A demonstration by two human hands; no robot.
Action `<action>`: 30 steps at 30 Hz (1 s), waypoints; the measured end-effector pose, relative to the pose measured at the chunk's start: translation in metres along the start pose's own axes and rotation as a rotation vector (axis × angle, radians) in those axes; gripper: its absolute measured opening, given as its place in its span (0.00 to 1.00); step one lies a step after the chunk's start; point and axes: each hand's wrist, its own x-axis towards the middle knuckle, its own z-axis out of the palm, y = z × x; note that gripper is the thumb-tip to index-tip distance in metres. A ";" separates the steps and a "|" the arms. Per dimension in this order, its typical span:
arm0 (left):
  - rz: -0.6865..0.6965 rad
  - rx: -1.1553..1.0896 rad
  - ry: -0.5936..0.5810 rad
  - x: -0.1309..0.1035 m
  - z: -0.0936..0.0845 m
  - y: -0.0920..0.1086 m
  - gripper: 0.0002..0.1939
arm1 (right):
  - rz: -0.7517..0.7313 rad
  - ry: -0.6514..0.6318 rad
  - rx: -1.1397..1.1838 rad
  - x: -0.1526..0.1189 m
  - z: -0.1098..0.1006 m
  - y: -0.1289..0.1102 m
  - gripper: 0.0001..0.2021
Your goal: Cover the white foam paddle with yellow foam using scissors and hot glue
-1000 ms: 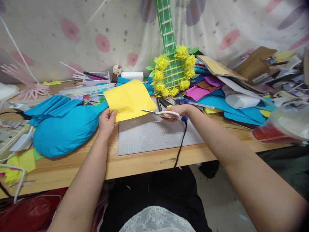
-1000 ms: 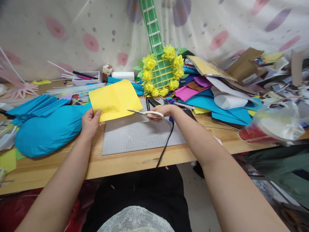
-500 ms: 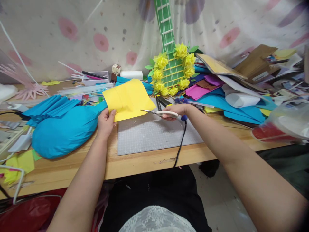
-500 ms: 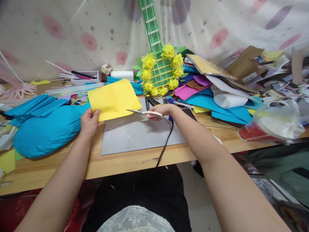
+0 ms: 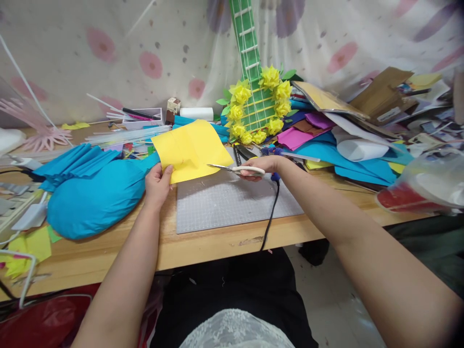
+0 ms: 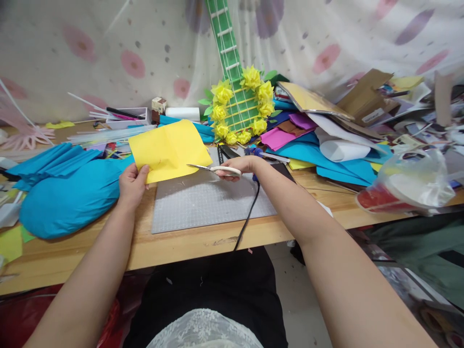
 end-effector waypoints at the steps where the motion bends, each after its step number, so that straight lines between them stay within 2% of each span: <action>1: 0.001 0.002 0.001 0.000 0.000 0.000 0.13 | -0.002 0.000 -0.001 0.000 0.000 0.000 0.24; 23: -0.042 -0.058 0.033 0.000 0.001 -0.003 0.16 | -0.016 0.051 0.020 0.002 0.007 0.001 0.24; 30: -0.091 -0.094 0.068 0.000 0.002 -0.007 0.15 | -0.058 0.012 0.006 0.005 0.011 -0.001 0.25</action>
